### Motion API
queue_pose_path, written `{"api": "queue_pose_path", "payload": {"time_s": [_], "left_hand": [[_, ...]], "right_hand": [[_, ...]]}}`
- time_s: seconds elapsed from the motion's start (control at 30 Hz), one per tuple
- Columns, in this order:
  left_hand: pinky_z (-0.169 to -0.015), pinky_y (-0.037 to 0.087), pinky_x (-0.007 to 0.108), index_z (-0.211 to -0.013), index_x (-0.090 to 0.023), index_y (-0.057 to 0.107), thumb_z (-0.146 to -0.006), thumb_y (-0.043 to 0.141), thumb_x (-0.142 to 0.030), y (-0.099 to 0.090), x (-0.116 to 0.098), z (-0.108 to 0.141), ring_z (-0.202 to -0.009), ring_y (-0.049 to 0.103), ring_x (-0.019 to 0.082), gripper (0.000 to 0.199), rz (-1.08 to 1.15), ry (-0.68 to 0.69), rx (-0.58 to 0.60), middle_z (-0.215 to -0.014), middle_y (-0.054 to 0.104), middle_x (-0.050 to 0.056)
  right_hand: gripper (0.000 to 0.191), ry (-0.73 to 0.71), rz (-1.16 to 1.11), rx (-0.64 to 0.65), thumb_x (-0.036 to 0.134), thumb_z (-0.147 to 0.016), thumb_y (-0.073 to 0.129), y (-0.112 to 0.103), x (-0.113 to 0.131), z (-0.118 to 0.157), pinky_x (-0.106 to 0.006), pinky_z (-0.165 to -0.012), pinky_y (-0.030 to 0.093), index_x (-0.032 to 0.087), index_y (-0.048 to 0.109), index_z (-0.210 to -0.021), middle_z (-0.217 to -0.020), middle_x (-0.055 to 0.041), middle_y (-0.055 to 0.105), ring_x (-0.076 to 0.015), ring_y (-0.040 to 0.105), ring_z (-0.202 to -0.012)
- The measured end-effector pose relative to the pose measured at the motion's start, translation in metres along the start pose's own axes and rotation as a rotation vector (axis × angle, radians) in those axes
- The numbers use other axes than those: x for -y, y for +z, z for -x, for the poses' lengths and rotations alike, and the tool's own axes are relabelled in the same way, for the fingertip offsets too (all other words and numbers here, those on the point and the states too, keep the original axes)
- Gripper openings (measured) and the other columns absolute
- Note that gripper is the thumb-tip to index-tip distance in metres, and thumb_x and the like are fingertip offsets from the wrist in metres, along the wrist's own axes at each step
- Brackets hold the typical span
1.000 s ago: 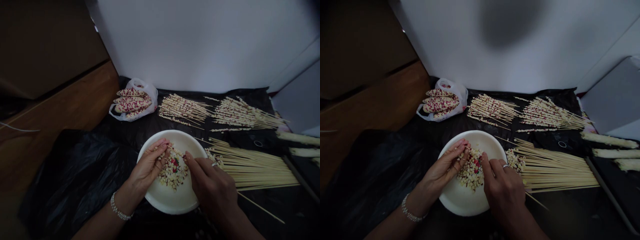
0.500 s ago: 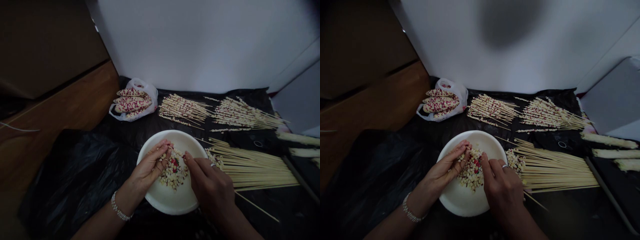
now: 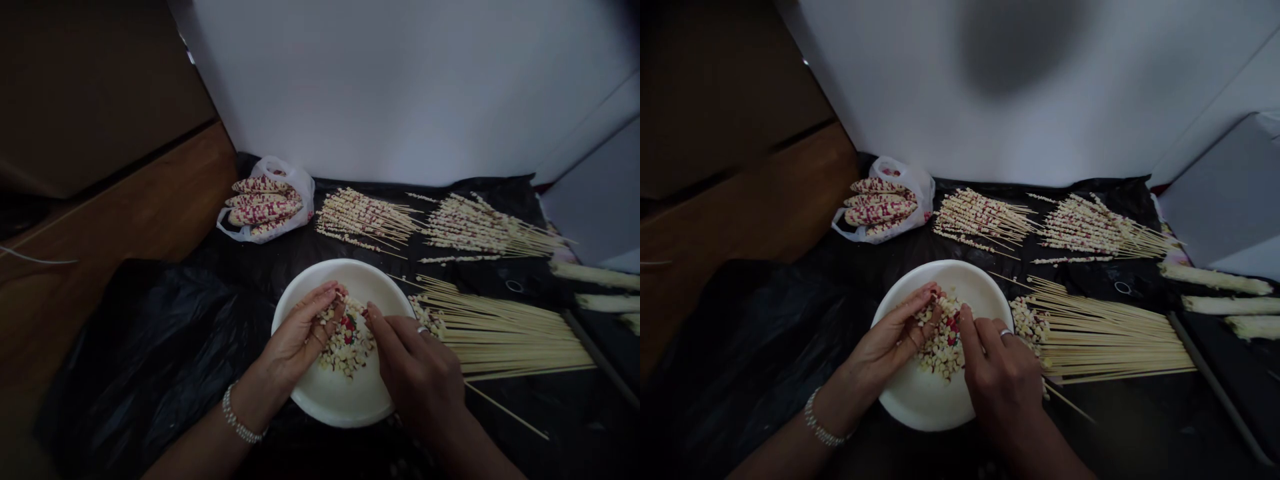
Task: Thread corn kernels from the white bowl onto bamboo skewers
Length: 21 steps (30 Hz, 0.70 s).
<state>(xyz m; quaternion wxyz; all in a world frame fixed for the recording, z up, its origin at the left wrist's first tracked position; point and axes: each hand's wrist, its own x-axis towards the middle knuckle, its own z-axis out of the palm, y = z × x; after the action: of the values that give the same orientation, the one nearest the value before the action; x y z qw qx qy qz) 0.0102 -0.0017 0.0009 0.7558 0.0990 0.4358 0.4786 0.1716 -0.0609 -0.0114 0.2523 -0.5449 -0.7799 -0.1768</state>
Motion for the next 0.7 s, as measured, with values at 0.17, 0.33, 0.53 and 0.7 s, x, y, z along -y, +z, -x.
{"api": "queue_pose_path", "payload": {"time_s": [0.17,0.33,0.53,0.7], "left_hand": [[-0.092,0.049,0.024,-0.089,-0.015,0.071,-0.073,0.068,-0.008,0.0,0.002,0.001,-0.103,0.062,0.016,0.018,-0.013,-0.046,0.04,-0.1,0.072,0.004],[-0.092,0.049,0.026,-0.096,-0.016,0.07,-0.078,0.067,-0.019,-0.001,0.002,0.0,-0.105,0.062,0.017,0.018,-0.022,-0.068,0.078,-0.101,0.072,0.006],[-0.089,0.052,0.029,-0.091,-0.017,0.07,-0.076,0.069,-0.02,0.001,0.0,0.005,-0.103,0.063,0.02,0.016,-0.102,0.003,0.079,-0.1,0.072,0.005],[-0.088,0.053,0.026,-0.087,-0.015,0.07,-0.076,0.067,-0.011,0.008,-0.008,0.005,-0.103,0.063,0.018,0.012,0.012,-0.01,-0.037,-0.1,0.072,0.005]], "right_hand": [[0.04,-0.022,0.004,-0.013,0.006,-0.083,0.048,0.001,0.001,0.001,-0.026,-0.057,0.04,0.014,0.059,-0.121,-0.083,-0.0052,0.068,-0.0137,0.057,-0.067],[0.036,0.021,-0.008,-0.009,0.009,-0.086,0.048,0.001,0.001,0.0,-0.025,-0.057,0.039,0.016,0.061,-0.119,-0.081,-0.0049,0.067,-0.0131,0.056,-0.065],[0.042,0.031,-0.016,-0.012,0.011,-0.084,0.054,0.001,0.001,-0.002,-0.026,-0.059,0.039,0.018,0.056,-0.125,-0.083,-0.0036,0.068,-0.0131,0.057,-0.066],[0.047,0.087,0.011,0.096,0.015,-0.084,0.052,-0.008,-0.01,-0.008,-0.028,-0.06,0.044,0.017,0.049,-0.131,-0.098,-0.0073,0.068,-0.0169,0.061,-0.075]]}}
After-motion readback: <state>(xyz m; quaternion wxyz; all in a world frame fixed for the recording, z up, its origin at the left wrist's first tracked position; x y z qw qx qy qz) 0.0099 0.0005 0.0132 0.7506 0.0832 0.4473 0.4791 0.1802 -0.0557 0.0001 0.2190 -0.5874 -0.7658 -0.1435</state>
